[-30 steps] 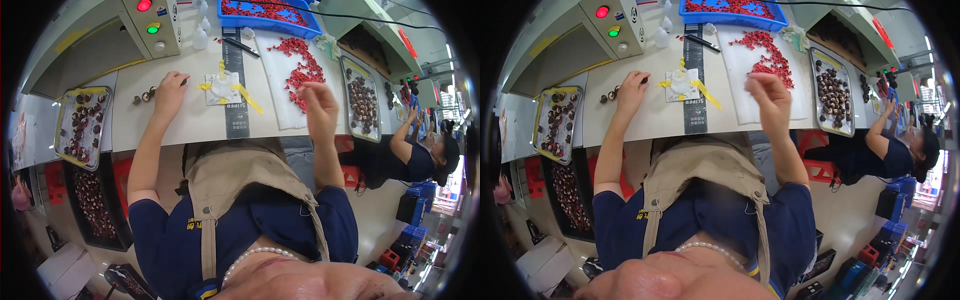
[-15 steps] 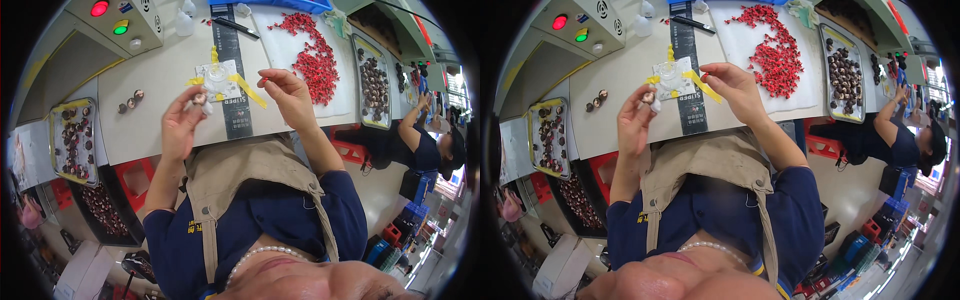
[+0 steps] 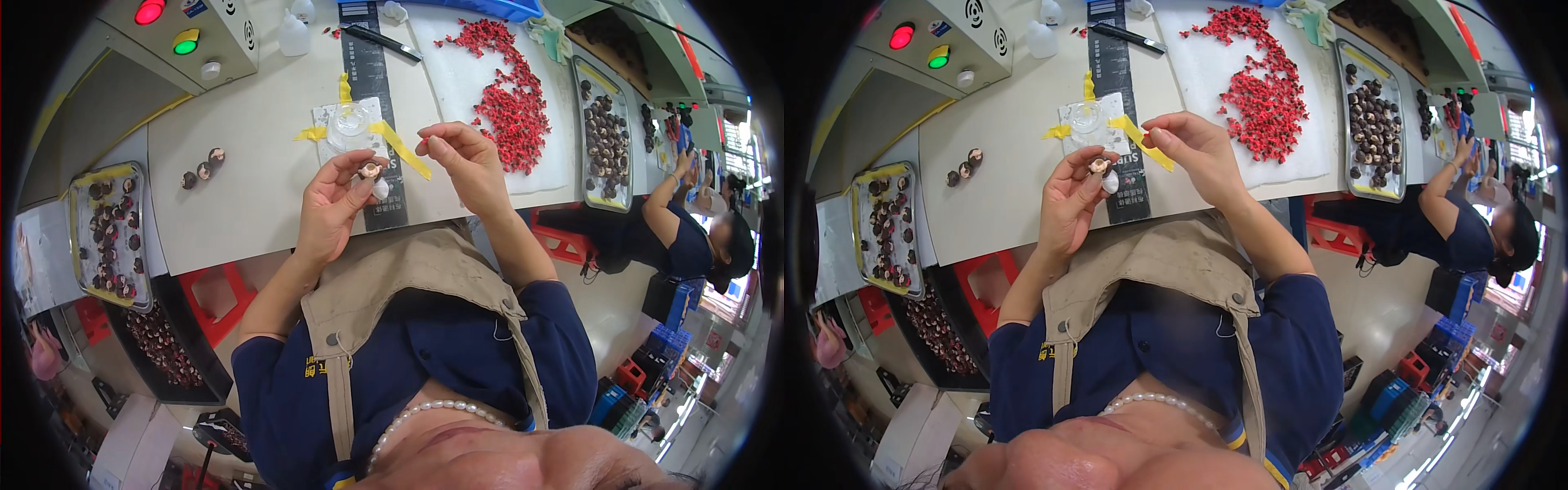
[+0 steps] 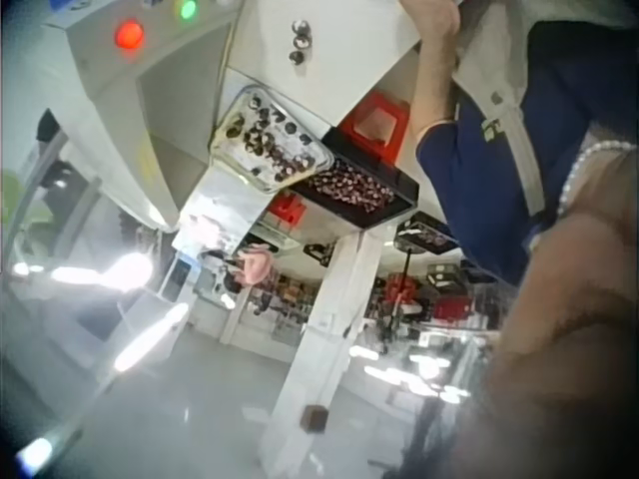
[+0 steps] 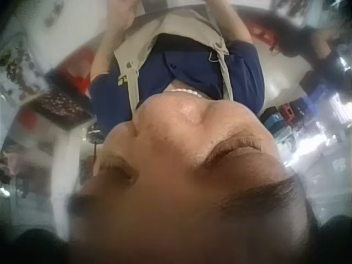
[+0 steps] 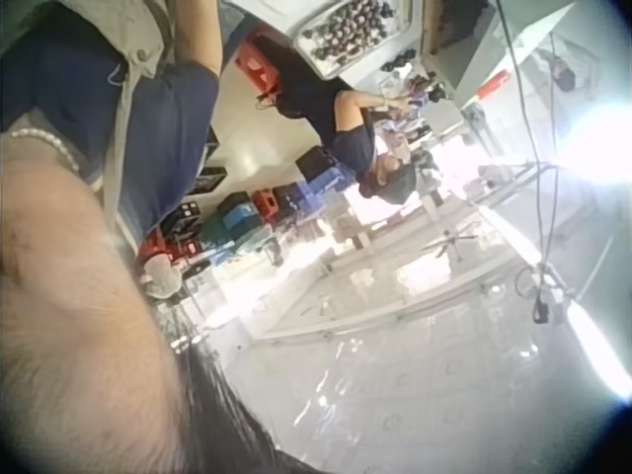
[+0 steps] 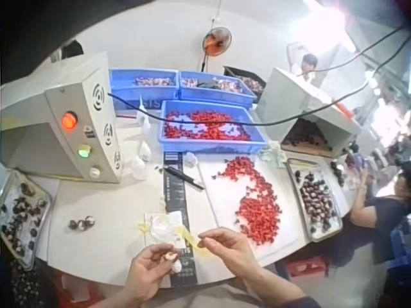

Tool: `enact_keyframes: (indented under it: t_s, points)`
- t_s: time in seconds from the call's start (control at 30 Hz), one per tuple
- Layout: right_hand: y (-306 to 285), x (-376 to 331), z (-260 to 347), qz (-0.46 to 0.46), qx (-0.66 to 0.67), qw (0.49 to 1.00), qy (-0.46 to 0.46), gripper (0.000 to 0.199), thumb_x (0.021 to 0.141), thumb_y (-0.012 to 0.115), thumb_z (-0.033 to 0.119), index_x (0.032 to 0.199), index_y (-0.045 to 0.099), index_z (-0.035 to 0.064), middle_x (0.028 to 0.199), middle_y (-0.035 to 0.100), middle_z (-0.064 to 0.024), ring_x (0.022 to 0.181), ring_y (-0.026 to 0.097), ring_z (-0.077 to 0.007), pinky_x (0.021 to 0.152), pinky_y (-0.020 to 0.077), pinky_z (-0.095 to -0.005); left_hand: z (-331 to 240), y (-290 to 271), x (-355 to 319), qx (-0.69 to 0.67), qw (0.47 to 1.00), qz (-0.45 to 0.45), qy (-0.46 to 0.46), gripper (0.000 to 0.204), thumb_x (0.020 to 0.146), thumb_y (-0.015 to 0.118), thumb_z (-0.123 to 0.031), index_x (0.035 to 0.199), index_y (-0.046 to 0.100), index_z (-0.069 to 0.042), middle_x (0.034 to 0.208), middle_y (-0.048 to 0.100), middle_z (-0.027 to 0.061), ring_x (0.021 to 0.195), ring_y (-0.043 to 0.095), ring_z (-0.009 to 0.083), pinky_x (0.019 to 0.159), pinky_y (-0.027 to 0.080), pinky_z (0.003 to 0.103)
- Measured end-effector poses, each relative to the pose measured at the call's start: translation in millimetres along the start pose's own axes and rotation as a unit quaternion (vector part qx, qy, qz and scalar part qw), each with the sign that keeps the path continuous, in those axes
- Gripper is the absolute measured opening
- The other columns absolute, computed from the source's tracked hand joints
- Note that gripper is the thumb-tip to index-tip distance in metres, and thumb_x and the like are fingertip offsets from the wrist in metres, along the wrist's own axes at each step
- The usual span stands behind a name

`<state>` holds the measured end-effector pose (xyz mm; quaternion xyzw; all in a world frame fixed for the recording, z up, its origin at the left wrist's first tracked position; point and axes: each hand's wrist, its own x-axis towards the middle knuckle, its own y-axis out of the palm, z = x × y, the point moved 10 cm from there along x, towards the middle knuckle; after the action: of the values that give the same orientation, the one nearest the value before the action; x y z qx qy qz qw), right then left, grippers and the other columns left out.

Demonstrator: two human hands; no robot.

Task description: The person decorates small figurine heads by picking them up, attaching small red bow accessories to each head by hand with glue, and placing the finished heads onto the table and tray.

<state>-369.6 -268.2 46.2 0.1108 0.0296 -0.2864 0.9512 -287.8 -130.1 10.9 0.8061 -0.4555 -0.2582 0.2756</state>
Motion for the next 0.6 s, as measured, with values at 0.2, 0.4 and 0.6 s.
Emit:
enact_keyframes:
  t_s: [0.2,0.4,0.6]
  points:
    - [8.1,5.3,-1.9,0.009,-0.003,1.0,0.012,0.017,0.089,0.06,0.008,0.103,0.058,-0.0004,0.09,0.066,-0.0071,0.088,0.062,-0.0123,0.083,0.0462,-0.0258,2.2,-6.1,-2.1,-0.026,0.999,-0.02,-0.01,0.034,0.089,0.057,-0.005,0.122,0.051,-0.004,0.116,0.059,0.0103,0.095,0.059,0.0098,0.079,0.049,0.021]
    - [14.8,17.8,8.0,-0.023,-0.053,0.998,-0.023,0.013,0.086,0.064,0.009,0.093,0.06,-0.0016,0.088,0.064,-0.0056,0.085,0.061,-0.0124,0.077,0.0477,-0.0254,2.3,-20.0,-9.0,-0.015,1.0,-0.021,-0.006,0.031,0.092,0.054,-0.008,0.123,0.05,-0.006,0.114,0.06,0.0088,0.095,0.058,0.0078,0.076,0.049,0.019]
    - [45.4,36.4,50.1,-0.035,-0.386,0.892,-0.233,0.009,0.078,0.069,0.011,0.081,0.064,0.0036,0.076,0.058,-0.0049,0.077,0.052,-0.0189,0.071,0.0406,-0.0307,5.3,-23.4,-14.0,-0.038,0.999,-0.027,-0.025,0.03,0.092,0.056,-0.011,0.121,0.052,-0.007,0.113,0.062,0.0064,0.095,0.056,0.0056,0.072,0.043,0.017]
